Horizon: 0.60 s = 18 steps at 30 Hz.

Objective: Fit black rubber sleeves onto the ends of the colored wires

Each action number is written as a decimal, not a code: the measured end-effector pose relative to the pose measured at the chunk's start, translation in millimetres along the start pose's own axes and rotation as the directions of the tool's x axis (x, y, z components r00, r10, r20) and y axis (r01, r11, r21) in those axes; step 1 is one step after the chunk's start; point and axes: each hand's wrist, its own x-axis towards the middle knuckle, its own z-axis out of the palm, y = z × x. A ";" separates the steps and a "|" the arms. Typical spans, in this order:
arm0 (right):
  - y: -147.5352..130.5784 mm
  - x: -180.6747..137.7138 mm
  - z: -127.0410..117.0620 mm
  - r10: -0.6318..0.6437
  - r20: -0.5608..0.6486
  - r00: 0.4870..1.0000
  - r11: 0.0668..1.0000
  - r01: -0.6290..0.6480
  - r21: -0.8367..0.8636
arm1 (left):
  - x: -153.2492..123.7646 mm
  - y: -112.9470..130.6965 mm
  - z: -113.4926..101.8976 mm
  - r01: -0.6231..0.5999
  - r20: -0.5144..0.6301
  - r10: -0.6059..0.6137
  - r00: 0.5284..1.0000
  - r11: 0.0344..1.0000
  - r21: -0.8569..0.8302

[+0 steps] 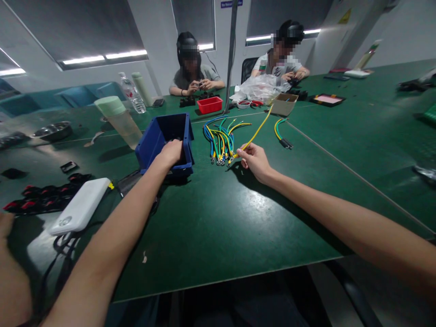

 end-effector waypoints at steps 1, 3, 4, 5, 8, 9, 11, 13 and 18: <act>0.1 0.0 -0.2 0.001 0.001 1.000 1.000 -0.001 -0.003 | -0.6 0.7 1.9 -0.017 0.011 0.016 1.000 0.999 0.029; 0.0 -0.1 -0.4 0.002 0.000 1.000 1.000 -0.002 -0.007 | -0.7 2.0 0.7 -0.032 0.001 0.032 0.999 0.996 0.087; -0.2 -0.3 -0.4 0.000 -0.002 1.000 1.000 0.000 -0.010 | -0.7 2.7 -1.3 -0.027 -0.015 0.028 0.999 0.993 0.114; -0.4 -0.5 -0.3 -0.001 -0.004 1.000 1.000 0.001 -0.014 | -0.8 3.4 -3.5 -0.011 -0.039 0.016 0.999 0.991 0.133; -1.3 -1.1 0.3 -0.005 -0.010 1.000 1.000 0.005 -0.018 | -2.1 5.7 -8.9 0.071 -0.130 -0.052 0.990 0.987 0.145; -1.6 -1.2 0.5 -0.004 -0.011 1.000 1.000 0.003 -0.014 | -2.7 6.2 -10.0 0.105 -0.157 -0.084 0.984 0.986 0.132; -2.1 -1.3 0.8 0.002 -0.007 1.000 1.000 -0.002 -0.002 | -3.0 6.0 -11.7 0.163 -0.192 -0.147 0.970 0.984 0.074; -2.5 -1.4 0.9 0.006 0.003 1.000 1.000 -0.006 0.003 | -1.3 3.9 -13.8 0.196 -0.228 -0.191 0.955 0.981 -0.001; -2.5 -2.2 0.9 -0.010 0.037 0.999 1.000 0.009 0.002 | 12.2 -0.8 -26.7 0.091 -0.508 -0.223 0.832 0.958 -0.271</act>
